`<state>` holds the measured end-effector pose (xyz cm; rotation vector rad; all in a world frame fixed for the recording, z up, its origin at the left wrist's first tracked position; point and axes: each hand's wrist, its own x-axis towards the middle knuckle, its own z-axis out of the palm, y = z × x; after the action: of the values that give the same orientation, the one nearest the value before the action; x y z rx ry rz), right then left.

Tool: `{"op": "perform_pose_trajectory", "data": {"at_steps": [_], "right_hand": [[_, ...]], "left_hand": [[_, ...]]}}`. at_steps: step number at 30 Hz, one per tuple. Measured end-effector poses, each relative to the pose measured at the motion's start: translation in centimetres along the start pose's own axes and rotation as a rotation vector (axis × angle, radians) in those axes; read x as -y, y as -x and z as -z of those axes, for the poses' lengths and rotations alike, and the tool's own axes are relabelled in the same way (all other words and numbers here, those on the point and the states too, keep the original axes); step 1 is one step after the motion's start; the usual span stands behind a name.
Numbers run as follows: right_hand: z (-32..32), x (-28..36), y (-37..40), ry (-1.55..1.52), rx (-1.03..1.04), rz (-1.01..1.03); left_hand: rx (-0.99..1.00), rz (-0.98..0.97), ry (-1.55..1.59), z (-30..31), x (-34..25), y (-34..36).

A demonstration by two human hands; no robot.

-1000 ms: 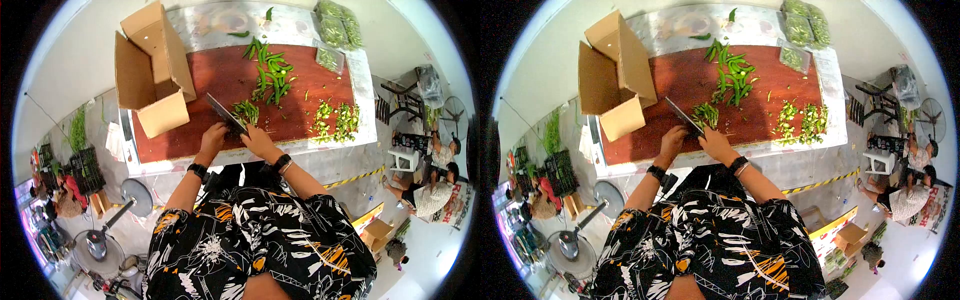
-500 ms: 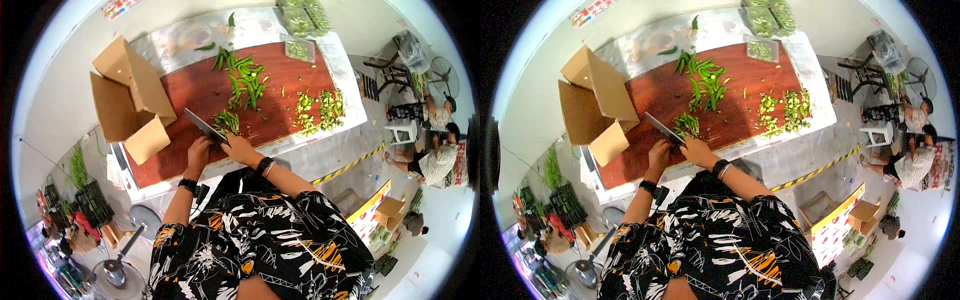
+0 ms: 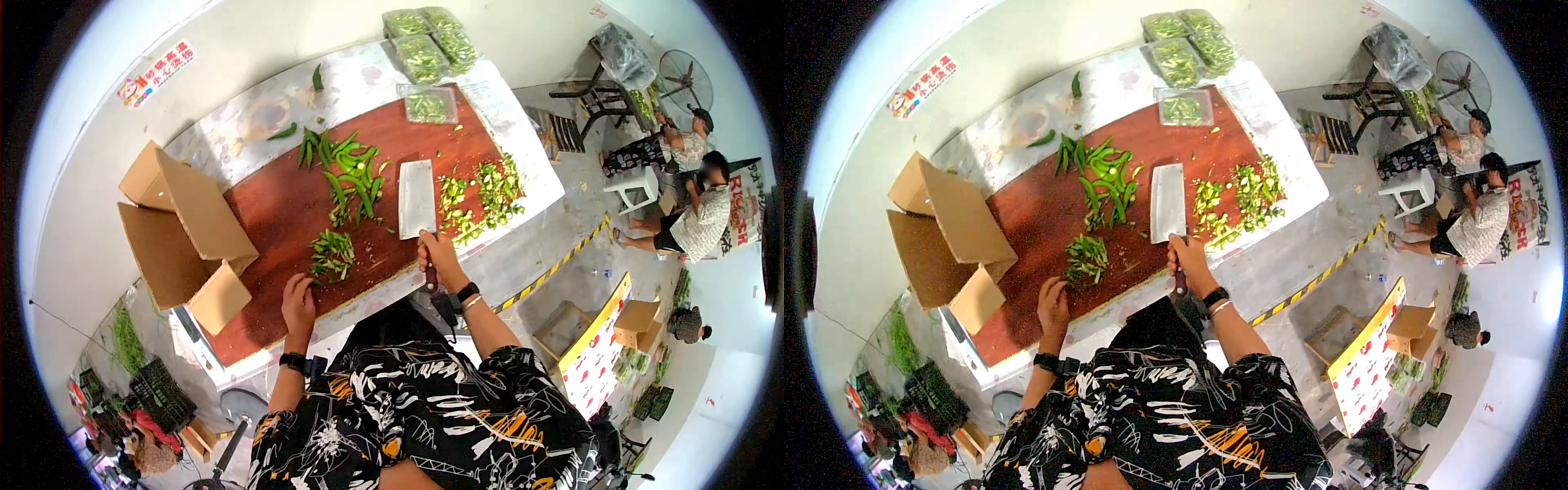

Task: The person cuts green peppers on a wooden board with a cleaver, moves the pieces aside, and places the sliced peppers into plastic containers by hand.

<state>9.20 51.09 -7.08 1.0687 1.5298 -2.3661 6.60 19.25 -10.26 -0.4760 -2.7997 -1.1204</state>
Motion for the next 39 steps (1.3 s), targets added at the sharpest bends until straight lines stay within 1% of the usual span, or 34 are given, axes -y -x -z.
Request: {"op": "perform_pose_trajectory", "data": {"at_steps": [1, 3, 4, 5, 7, 8, 10, 11, 13, 14, 15, 16, 17, 18, 19, 20, 21, 23, 24, 26, 30, 33, 35, 36, 37, 38, 39], "right_hand": [[0.7, -0.2, -0.9, -0.068, 0.096, -0.043], [0.8, -1.2, -2.4, 0.014, 0.074, -0.014], [1.1, -1.5, -2.8, 0.127, 0.101, 0.023], [1.5, -1.8, -3.0, 0.181, 0.057, -0.042], [1.9, -2.1, -3.3, 0.352, -0.011, -0.060], [2.6, -2.4, -4.0, 0.352, -0.012, -0.057], [3.5, -2.1, -5.1, 1.254, 0.042, 0.353], [4.1, -2.0, -5.3, 1.256, 0.040, 0.356], [3.4, 1.1, -4.1, 1.463, 0.099, 0.276], [3.9, 2.3, -5.4, 1.414, 0.095, 0.195], [4.5, 4.1, -6.4, 1.369, 0.073, 0.312], [5.1, 5.5, -7.6, 1.230, -0.036, 0.394], [5.8, 6.9, -9.7, 1.215, -0.171, 0.545], [4.8, 10.1, -9.4, 0.850, -0.229, 0.406], [4.6, 12.3, -10.1, 0.638, -0.223, 0.413], [6.9, 11.8, -14.4, 0.846, -0.339, 0.596], [5.6, 14.4, -13.9, 0.661, -0.335, 0.468], [5.8, 15.5, -17.5, 0.473, -0.365, 0.405], [5.4, 16.3, -18.3, 0.473, -0.360, 0.408], [4.6, 17.3, -19.6, 0.445, -0.335, 0.266], [4.4, 17.2, -22.2, 0.392, -0.333, 0.310], [4.7, 17.5, -22.4, 0.408, -0.329, 0.241], [5.3, 17.2, -22.7, 0.287, -0.230, 0.184], [5.4, 17.2, -22.5, 0.292, -0.226, 0.182], [5.5, 17.0, -22.2, 0.215, -0.197, 0.171], [5.7, 16.7, -21.8, 0.137, -0.169, 0.159], [5.9, 16.2, -21.5, 0.141, -0.168, 0.156]], "left_hand": [[0.021, 0.009, 0.007, -0.1, 0.1, -0.3], [0.013, -0.009, 0.028, -0.5, -0.1, -1.3], [0.026, -0.006, 0.041, -0.6, -0.2, -1.9], [0.040, 0.002, 0.053, -0.6, -0.4, -2.3], [0.034, -0.014, 0.042, -0.9, -0.2, -2.9], [0.025, -0.025, 0.034, -1.1, -0.1, -3.2], [0.024, 0.000, 0.052, -1.2, -0.1, -3.5], [0.028, 0.026, 0.069, -1.2, -0.2, -3.6], [0.019, 0.020, 0.064, -1.0, -0.2, -3.8], [0.016, 0.021, 0.054, -0.8, -0.2, -3.9], [0.010, 0.019, 0.056, -0.7, -0.4, -4.0], [-0.009, 0.022, 0.038, -0.5, -0.6, -4.2], [-0.027, 0.025, 0.020, -0.4, -0.9, -4.3], [-0.018, 0.057, 0.031, -0.3, -0.9, -4.3], [-0.023, 0.057, 0.031, -0.3, -0.9, -4.3], [-0.023, 0.075, 0.026, -0.2, -0.9, -4.2], [-0.024, 0.091, 0.020, -0.1, -1.0, -4.2], [-0.028, 0.106, 0.017, -0.1, -1.1, -4.0], [-0.026, 0.122, 0.014, 0.0, -1.2, -4.0], [-0.019, 0.150, 0.013, 0.1, -1.5, -3.9], [0.009, 0.229, 0.023, 0.0, -1.1, -3.3], [-0.013, 0.225, 0.067, -0.2, -1.3, -3.0], [-0.031, 0.201, 0.075, -0.4, -1.4, -3.2], [-0.047, 0.172, 0.082, -0.4, -1.6, -3.4], [-0.049, 0.178, 0.082, -0.5, -1.7, -3.6], [-0.027, 0.180, 0.080, -0.6, -1.9, -3.8], [-0.005, 0.181, 0.078, -0.6, -2.0, -3.9]]}}
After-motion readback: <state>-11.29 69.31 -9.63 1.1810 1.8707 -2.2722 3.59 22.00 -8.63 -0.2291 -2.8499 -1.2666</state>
